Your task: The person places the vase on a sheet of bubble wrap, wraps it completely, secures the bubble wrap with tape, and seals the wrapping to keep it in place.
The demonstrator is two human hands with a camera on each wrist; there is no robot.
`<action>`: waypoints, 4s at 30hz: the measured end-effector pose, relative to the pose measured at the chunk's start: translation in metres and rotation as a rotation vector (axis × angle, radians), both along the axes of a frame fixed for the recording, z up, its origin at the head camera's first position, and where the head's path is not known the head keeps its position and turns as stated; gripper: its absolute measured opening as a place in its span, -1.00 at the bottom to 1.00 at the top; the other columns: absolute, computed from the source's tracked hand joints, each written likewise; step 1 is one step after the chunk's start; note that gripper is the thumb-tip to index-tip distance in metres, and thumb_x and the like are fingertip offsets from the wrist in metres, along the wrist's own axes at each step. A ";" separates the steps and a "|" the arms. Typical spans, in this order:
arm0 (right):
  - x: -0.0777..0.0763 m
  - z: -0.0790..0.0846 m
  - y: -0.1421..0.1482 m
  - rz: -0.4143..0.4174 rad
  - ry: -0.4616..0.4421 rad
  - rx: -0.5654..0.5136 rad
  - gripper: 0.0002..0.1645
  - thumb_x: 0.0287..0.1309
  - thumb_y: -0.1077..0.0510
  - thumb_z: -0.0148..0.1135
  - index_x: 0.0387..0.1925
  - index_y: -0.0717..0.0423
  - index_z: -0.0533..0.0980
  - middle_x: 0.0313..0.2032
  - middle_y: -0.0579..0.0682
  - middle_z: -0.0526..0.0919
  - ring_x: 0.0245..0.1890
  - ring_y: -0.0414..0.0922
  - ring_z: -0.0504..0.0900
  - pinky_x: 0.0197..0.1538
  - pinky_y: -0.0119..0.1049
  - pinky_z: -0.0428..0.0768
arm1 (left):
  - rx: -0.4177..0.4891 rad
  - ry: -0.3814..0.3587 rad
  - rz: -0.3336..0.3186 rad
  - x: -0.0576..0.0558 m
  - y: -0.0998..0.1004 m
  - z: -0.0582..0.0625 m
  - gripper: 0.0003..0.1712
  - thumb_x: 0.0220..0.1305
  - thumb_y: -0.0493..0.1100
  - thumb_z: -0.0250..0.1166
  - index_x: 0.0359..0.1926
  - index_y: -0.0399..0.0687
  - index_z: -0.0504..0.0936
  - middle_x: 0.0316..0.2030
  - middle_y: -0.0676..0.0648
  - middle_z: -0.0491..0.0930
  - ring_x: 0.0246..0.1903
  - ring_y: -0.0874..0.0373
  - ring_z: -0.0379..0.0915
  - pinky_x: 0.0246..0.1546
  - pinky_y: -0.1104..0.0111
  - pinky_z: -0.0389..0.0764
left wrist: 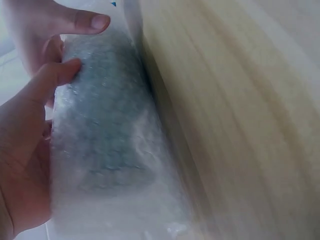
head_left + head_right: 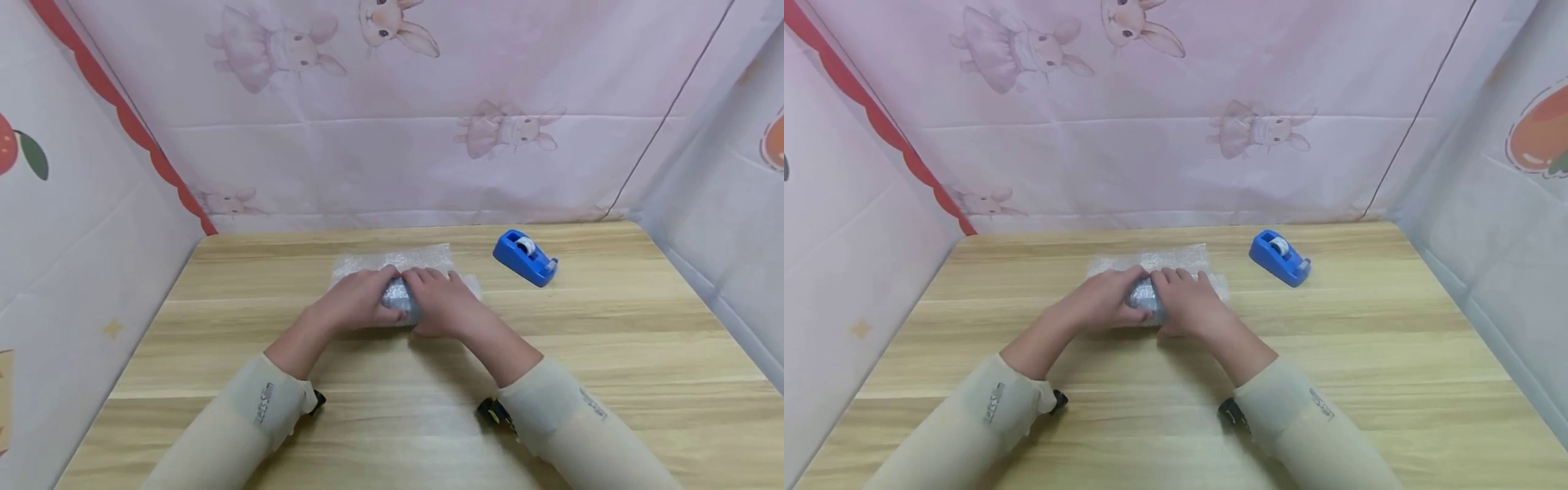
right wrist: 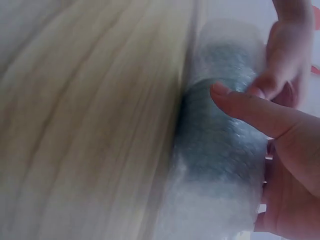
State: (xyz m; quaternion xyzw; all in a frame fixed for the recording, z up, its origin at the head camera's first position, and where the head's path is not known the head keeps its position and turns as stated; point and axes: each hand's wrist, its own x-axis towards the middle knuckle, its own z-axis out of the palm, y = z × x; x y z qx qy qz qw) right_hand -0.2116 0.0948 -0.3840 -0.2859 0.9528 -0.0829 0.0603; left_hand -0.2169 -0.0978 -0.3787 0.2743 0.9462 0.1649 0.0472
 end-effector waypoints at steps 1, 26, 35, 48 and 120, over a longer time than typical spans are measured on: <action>0.000 -0.001 -0.002 -0.001 0.008 0.013 0.26 -0.24 -0.25 0.59 0.41 0.05 0.14 0.37 0.07 0.32 0.37 0.14 0.29 0.31 0.36 0.20 | -0.003 -0.019 0.009 -0.001 0.000 0.000 -0.31 0.11 0.22 0.39 0.16 0.03 0.42 -0.19 -0.01 0.62 -0.26 0.13 0.53 -0.21 0.21 0.57; -0.029 0.006 -0.034 -0.011 -0.113 0.187 0.07 -0.28 -0.27 0.53 0.24 0.08 0.32 0.01 0.07 0.57 -0.03 0.05 0.58 0.01 0.01 0.58 | -0.375 0.156 0.114 0.009 0.016 -0.014 0.21 -0.22 0.43 0.51 0.28 -0.25 0.29 0.09 -0.18 0.50 0.13 -0.07 0.39 0.17 -0.19 0.33; -0.048 0.022 -0.030 -0.020 -0.334 0.097 0.02 -0.19 -0.18 0.53 0.23 0.16 0.27 -0.07 0.02 0.57 -0.11 -0.04 0.55 0.04 -0.14 0.55 | -0.339 0.146 0.097 -0.016 0.018 -0.009 0.04 -0.33 0.39 0.58 0.07 -0.16 0.43 -0.19 -0.08 0.58 -0.20 0.00 0.55 -0.22 0.05 0.54; -0.066 0.014 -0.022 0.058 -0.413 0.011 -0.03 -0.30 -0.20 0.56 0.12 0.10 0.32 -0.09 -0.04 0.57 -0.10 -0.10 0.56 -0.02 -0.23 0.55 | -0.131 0.026 0.038 -0.029 0.012 -0.016 -0.12 -0.21 0.25 0.52 0.04 -0.12 0.37 -0.25 -0.01 0.50 -0.30 0.13 0.47 -0.28 0.22 0.56; -0.044 -0.003 -0.006 -0.009 -0.080 -0.027 0.19 -0.34 -0.22 0.62 0.34 -0.03 0.24 -0.02 0.05 0.55 -0.06 0.02 0.55 -0.03 0.00 0.57 | -0.078 -0.216 0.077 -0.049 0.008 -0.013 -0.10 -0.28 0.35 0.52 0.01 0.03 0.36 -0.24 0.07 0.53 -0.28 0.17 0.50 -0.34 0.27 0.53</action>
